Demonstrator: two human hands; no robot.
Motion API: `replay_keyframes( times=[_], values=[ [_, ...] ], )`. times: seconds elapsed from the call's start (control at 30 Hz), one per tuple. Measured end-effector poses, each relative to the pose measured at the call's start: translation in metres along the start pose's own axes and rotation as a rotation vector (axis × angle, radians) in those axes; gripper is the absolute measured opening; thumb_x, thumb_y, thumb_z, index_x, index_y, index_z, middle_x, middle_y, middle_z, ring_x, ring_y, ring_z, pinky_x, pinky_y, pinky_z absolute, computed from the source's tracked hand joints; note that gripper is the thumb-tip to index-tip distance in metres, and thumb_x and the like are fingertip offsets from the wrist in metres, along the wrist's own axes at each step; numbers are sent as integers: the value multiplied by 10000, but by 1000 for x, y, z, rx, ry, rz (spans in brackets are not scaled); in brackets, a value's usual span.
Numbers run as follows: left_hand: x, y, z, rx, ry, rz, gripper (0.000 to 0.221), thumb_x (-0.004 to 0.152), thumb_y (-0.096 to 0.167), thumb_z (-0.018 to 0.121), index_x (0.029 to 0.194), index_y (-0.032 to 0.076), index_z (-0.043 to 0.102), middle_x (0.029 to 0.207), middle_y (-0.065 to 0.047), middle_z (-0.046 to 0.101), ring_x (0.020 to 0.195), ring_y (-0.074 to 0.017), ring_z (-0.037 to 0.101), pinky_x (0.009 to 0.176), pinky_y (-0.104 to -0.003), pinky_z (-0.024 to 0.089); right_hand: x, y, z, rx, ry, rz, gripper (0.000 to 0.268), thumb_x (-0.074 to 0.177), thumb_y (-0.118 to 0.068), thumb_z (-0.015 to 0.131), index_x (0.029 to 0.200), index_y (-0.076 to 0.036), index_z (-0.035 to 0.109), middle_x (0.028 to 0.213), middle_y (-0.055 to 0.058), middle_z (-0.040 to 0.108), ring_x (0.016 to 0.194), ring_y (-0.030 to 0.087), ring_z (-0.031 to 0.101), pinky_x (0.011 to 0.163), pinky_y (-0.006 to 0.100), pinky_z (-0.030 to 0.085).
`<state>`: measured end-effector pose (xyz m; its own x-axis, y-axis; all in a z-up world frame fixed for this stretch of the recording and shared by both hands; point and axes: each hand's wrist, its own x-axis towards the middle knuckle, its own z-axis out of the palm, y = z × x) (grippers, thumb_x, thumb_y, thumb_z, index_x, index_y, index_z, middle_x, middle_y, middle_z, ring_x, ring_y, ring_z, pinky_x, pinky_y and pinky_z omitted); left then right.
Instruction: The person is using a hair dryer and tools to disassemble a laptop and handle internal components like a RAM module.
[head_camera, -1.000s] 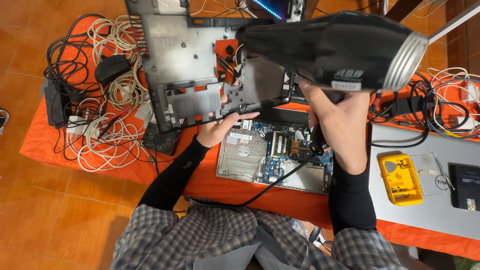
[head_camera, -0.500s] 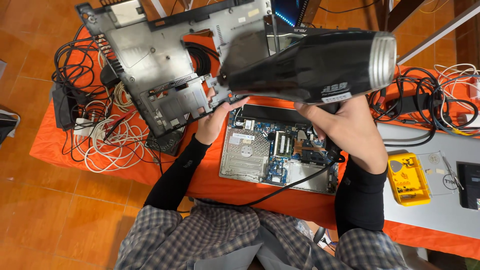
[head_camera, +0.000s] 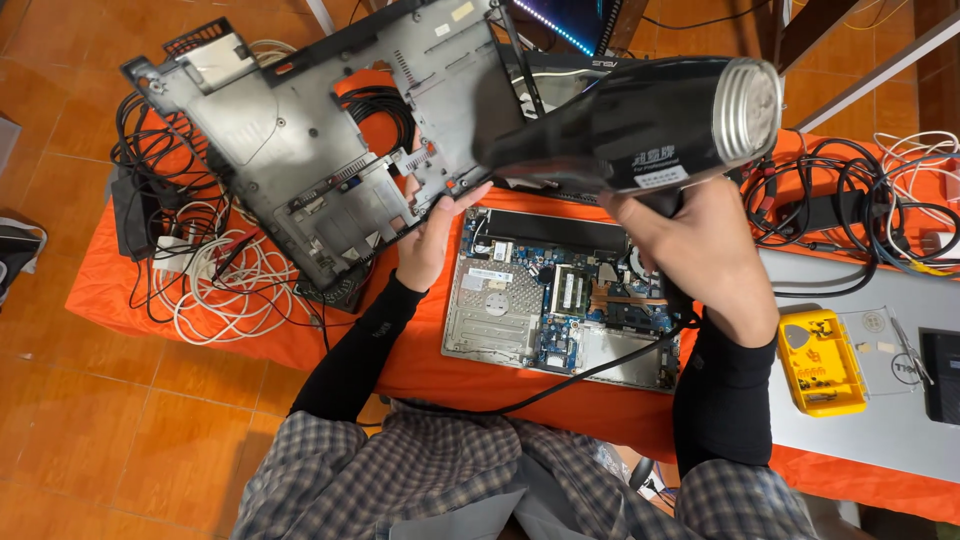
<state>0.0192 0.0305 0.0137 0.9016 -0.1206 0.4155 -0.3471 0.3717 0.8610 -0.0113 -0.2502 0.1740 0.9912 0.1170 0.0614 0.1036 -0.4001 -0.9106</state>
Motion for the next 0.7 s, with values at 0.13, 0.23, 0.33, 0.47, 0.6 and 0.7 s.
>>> replay_keyframes(
  times=[0.13, 0.23, 0.33, 0.47, 0.6, 0.7],
  values=[
    [-4, -12, -10, 27, 17, 35, 257, 1120, 113, 455, 1318, -47, 419, 1373, -280, 671, 1326, -298, 624, 1209, -386, 441, 4, -4, -5, -103, 76, -55, 202, 925, -111, 751, 1077, 4, 681, 705, 10, 657, 491, 69, 540, 448, 266, 431],
    [-3, -4, -3, 64, 9, 58, 289, 1113, 108, 453, 1352, -52, 419, 1372, -248, 659, 1330, -314, 640, 1200, -405, 471, 5, -6, -7, -97, 139, -26, 156, 945, -118, 728, 1029, 8, 689, 728, 18, 676, 475, 72, 541, 437, 267, 424],
    [-3, 5, 5, 51, 1, 60, 313, 1105, 79, 448, 1386, -52, 405, 1370, -221, 626, 1328, -335, 649, 1185, -439, 493, 7, -2, -8, -129, 160, -5, 137, 959, -117, 727, 965, 17, 696, 646, 49, 643, 450, 86, 536, 435, 275, 416],
    [-2, 10, 14, -2, -42, 67, 468, 1064, 58, 468, 1498, 10, 300, 1372, -188, 586, 1296, -304, 631, 1172, -465, 505, 6, -6, -5, -30, 197, -84, 118, 973, -87, 722, 924, 11, 680, 647, 15, 613, 468, 75, 514, 445, 254, 397],
    [-10, -9, 8, -4, -94, 91, 321, 1093, 69, 502, 1381, -43, 414, 1380, -188, 584, 1292, -284, 627, 1155, -493, 511, 8, 4, -6, 196, 181, -96, 133, 1000, -50, 707, 895, 8, 649, 664, -2, 585, 475, 83, 479, 460, 250, 363],
    [-13, -6, 9, 76, -111, 57, 317, 1093, 71, 501, 1373, -55, 423, 1373, -223, 609, 1281, -312, 667, 1140, -460, 513, 8, -3, -6, 353, 199, -136, 56, 990, -42, 686, 959, -15, 649, 723, -16, 612, 490, 74, 507, 459, 238, 389]
  ],
)
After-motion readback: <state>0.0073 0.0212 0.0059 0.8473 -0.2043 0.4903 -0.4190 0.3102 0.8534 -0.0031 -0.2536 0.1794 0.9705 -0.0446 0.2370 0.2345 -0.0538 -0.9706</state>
